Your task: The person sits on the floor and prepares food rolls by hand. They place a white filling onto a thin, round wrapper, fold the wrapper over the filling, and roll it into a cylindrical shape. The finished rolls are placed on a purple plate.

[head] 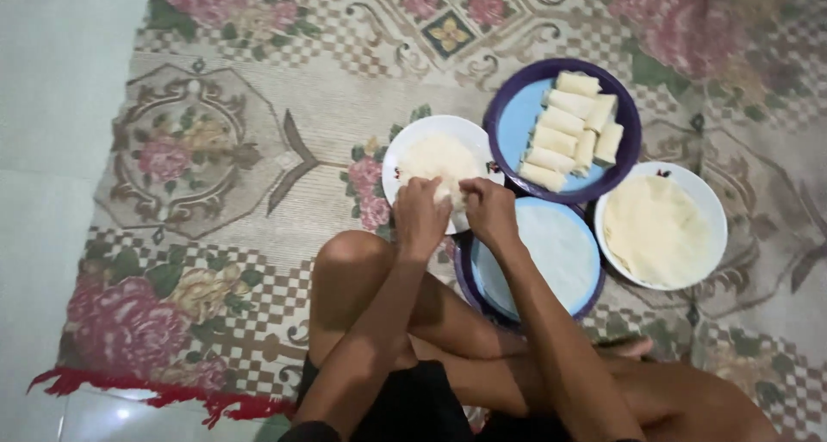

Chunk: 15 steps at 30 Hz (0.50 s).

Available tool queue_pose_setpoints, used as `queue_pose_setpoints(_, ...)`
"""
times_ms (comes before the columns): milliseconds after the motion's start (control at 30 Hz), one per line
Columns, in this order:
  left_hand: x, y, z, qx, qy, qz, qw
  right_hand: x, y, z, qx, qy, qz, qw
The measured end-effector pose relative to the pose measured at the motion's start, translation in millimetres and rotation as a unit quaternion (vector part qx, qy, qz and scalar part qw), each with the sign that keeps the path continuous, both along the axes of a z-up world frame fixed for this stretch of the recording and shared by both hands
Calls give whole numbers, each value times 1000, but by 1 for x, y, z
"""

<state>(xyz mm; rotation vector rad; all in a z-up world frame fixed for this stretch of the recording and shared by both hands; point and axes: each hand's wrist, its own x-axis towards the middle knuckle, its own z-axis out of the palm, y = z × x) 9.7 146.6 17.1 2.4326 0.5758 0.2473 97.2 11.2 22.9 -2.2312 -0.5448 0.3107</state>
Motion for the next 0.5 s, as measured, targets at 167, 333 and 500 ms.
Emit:
queue_pose_setpoints(167,-2,-6,17,-7,1,34,999,-2,3,2,-59,-27,12,998)
queue_pose_setpoints(333,-3,-5,3,6,5,14,1000,-8,1,-8,-163,-30,64,984)
queue_pose_setpoints(500,-2,-7,-13,-5,-13,-5,1000,-18,5,7,-261,-107,90,955)
